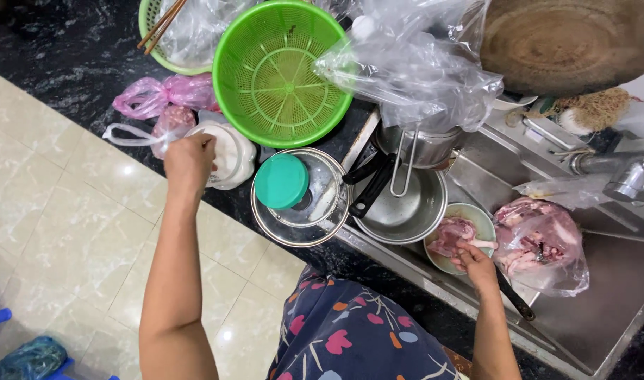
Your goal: Washing a pot and then cleaning and seasoning raw poultry in a kitchen sink.
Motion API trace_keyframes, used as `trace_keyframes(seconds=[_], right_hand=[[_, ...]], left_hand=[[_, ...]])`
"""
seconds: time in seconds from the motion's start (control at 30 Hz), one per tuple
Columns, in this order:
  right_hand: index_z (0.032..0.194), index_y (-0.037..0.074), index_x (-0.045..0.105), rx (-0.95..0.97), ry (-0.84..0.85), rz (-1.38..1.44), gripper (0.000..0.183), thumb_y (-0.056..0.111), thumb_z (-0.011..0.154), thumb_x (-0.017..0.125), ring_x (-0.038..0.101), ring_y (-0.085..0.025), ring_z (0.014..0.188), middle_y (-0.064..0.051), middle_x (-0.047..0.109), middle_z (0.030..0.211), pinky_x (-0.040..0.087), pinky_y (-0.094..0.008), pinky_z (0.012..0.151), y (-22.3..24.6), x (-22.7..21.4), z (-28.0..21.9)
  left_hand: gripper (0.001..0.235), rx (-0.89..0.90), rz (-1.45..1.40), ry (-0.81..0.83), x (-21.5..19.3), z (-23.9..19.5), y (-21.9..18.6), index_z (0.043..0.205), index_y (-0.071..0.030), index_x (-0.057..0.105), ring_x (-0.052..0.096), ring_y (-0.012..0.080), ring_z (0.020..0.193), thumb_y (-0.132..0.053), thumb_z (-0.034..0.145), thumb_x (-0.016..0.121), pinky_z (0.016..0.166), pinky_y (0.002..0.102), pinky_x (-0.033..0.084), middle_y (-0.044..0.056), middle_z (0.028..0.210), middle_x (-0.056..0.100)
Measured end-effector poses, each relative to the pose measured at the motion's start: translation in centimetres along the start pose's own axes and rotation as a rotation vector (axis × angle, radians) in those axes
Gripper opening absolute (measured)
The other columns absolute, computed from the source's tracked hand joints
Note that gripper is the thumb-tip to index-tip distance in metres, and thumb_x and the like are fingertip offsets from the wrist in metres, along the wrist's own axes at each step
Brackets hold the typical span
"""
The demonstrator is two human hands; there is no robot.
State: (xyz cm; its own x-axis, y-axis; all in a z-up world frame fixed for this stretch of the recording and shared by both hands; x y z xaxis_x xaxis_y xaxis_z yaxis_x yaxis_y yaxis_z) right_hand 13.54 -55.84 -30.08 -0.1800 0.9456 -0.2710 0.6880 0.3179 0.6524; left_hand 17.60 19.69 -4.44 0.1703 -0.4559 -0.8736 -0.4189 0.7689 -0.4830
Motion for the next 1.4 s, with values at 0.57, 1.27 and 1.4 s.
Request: trace_keyframes(seconds=[0.57,1.27,1.4], right_hand=[[0.134,0.002,0.066,0.017,-0.006,-0.032,0.033,0.014,0.104,0.057,0.072,-0.02,0.093,-0.012,0.073,0.114,0.055,-0.029,0.078,-0.1,-0.1,-0.2],[0.132,0.002,0.066,0.011,0.015,-0.033,0.032,0.013,0.104,0.056,0.073,-0.021,0.094,-0.011,0.074,0.116,0.055,-0.028,0.076,-1.3,-1.5,-0.4],[0.134,0.003,0.065,0.013,-0.005,-0.017,0.033,0.013,0.104,0.055,0.072,-0.021,0.095,-0.011,0.073,0.118,0.054,-0.028,0.076,-1.4,-1.7,-1.0]], left_hand=[[0.012,0.171,0.178,-0.22,2.7,-0.4,1.7,0.093,-0.004,0.081,0.071,0.0387,0.077,-0.009,0.087,0.072,0.074,0.046,0.056,0.023,0.087,0.072],[0.022,-0.495,-0.923,0.022,1.7,-2.8,5.2,0.115,0.002,0.067,0.076,0.017,0.076,-0.003,0.096,0.059,0.055,0.025,0.053,0.014,0.095,0.076],[0.023,-0.495,-0.967,-0.028,0.7,-4.3,6.2,0.117,0.003,0.068,0.077,0.0171,0.08,-0.003,0.097,0.06,0.058,0.024,0.056,0.013,0.097,0.077]])
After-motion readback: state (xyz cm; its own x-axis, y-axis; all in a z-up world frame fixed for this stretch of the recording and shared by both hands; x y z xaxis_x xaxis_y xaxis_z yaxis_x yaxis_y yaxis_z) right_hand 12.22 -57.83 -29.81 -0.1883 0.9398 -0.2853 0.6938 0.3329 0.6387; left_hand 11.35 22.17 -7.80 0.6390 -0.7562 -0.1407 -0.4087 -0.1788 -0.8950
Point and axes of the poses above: each hand's wrist, its own z-axis towards the middle knuckle, its own x-axis out of the palm, y = z × x, the point moved 4 cm from there along z, towards the middle knuckle
